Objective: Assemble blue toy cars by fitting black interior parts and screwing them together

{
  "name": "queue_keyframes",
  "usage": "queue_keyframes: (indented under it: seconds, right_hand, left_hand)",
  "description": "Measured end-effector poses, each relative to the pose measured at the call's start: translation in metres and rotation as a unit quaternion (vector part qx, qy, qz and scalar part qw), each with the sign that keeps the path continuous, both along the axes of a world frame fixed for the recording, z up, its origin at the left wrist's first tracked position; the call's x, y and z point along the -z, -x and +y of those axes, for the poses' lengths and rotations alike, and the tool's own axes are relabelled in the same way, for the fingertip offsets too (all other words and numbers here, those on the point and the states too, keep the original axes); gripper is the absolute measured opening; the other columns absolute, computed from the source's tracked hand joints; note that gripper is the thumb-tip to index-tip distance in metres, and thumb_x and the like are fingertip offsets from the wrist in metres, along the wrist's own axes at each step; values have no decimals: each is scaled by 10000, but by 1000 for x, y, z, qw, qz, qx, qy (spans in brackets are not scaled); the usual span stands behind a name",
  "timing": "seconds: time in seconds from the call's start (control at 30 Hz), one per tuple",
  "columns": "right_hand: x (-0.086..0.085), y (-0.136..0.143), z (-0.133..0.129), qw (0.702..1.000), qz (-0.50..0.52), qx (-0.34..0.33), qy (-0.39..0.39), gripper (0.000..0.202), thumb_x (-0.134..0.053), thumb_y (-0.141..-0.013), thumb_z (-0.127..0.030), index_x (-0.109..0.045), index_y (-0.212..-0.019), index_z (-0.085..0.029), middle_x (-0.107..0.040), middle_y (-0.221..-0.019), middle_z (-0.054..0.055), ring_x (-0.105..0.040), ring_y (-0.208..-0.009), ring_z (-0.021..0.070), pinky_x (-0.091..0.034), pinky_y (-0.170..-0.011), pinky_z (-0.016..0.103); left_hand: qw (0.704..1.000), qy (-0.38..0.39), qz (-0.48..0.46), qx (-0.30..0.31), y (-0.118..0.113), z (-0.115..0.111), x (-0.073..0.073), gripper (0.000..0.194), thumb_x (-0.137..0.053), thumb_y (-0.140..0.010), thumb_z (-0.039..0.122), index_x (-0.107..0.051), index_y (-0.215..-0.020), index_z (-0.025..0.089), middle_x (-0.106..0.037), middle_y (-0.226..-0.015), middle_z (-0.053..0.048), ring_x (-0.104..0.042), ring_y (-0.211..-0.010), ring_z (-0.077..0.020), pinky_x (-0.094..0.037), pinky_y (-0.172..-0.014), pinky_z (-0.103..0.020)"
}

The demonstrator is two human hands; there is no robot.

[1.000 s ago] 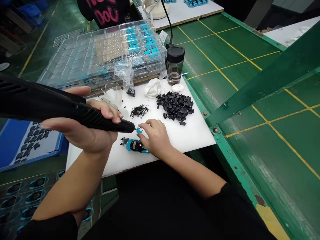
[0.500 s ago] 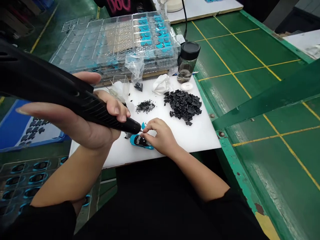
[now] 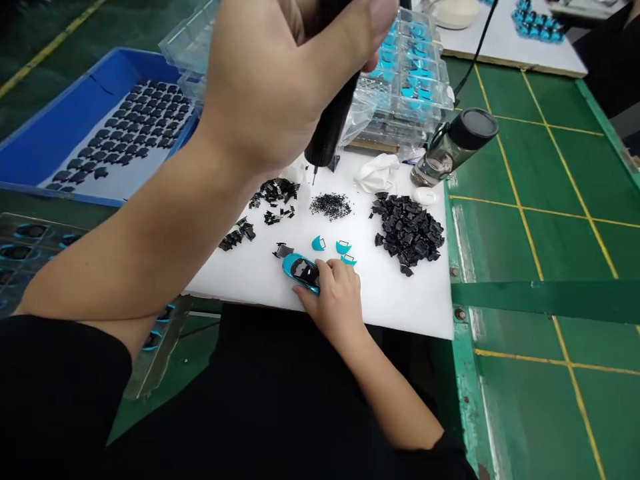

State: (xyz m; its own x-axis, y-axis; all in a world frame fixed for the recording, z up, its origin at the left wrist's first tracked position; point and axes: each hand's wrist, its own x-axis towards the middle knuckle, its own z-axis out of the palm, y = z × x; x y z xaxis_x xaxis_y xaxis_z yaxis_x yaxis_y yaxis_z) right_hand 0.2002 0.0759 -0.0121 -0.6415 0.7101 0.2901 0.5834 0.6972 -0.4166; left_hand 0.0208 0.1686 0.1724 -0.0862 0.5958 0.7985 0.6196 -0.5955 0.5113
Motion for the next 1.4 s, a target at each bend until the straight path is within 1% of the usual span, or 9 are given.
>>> queue_keyframes:
  seconds: [0.07, 0.13, 0.23, 0.33, 0.47, 0.7, 0.97, 1.17, 1.4]
  right_hand:
    - [-1, 2, 2, 1000, 23, 1, -8, 446, -704, -845, -461, -588, -1156, -163, -619, -998, 143, -583, -916, 311, -492, -775, 469]
    - [-5, 1, 4, 997, 66, -2, -27, 431, -714, -844, -428, -575, -1164, -174, -617, -1007, 143, -591, -917, 305, -506, -770, 466]
    - [-14, -3, 2, 988, 142, -5, -53, 488, -750, -821, -387, -543, -1220, -196, -603, -1028, 141, -602, -929, 292, -532, -776, 452]
    - [-21, -6, -2, 980, 192, -2, -61, 556, -789, -785, -377, -528, -1247, -210, -600, -1022, 132, -612, -914, 277, -555, -766, 434]
    - [-26, -5, -7, 971, 224, -7, -82, 572, -810, -766, -353, -543, -1243, -184, -617, -1001, 123, -626, -876, 252, -576, -723, 405]
    - [-28, -2, -13, 961, 240, -11, -138, 552, -812, -767, -297, -572, -1240, -144, -636, -948, 116, -633, -842, 236, -589, -692, 379]
    - [-28, -3, -13, 965, 226, -6, -131, 541, -821, -759, -326, -578, -1188, -103, -640, -939, 138, -637, -846, 246, -596, -714, 387]
    - [-33, -2, -14, 969, 218, 5, -114, 509, -803, -777, -341, -573, -1187, -144, -639, -957, 122, -646, -850, 242, -601, -721, 394]
    - [-35, -2, -14, 970, 238, -6, -48, 507, -823, -747, -326, -576, -1147, -138, -636, -947, 124, -637, -863, 248, -588, -721, 402]
  left_hand:
    - [1000, -1, 25, -13, 9, -8, 1, 721, -66, -916, 402, -713, -1013, 100, -609, -875, 0, -619, -1084, -354, -449, -551, -331]
    - [999, 21, -23, 7, 18, -28, 12, 402, -353, -961, 335, -697, -1107, 186, -637, -1118, -21, -583, -1226, -351, -528, -719, -433]
    - [986, 82, -132, 59, 29, -73, 49, 400, -698, -854, 274, -628, -1248, 283, -662, -1204, -29, -639, -1202, -262, -548, -1001, -467]
    - [907, 324, -231, 138, 31, -117, 94, 454, -649, -903, 301, -570, -1348, 257, -662, -1288, -102, -649, -1186, -250, -563, -1013, -406]
    - [829, 456, -250, 205, 21, -152, 124, 469, -600, -935, 346, -556, -1383, 213, -635, -1355, -122, -616, -1239, -260, -518, -1059, -384]
    - [826, 459, -295, 143, 1, -155, 118, 301, -573, -953, 366, -733, -1134, 186, -772, -1043, -50, -724, -929, -167, -571, -847, -226]
    - [844, 453, -278, 71, -9, -153, 117, 299, -572, -950, 391, -778, -996, 178, -772, -879, -32, -708, -806, -151, -554, -776, -232]
    - [812, 476, -324, 93, -1, -152, 122, 408, -539, -947, 493, -765, -1055, 171, -769, -988, -71, -711, -943, -221, -552, -866, -312]
    - [759, 480, -402, 180, 4, -152, 115, 420, -513, -960, 492, -761, -1028, 161, -758, -961, -66, -692, -872, -181, -572, -862, -309]
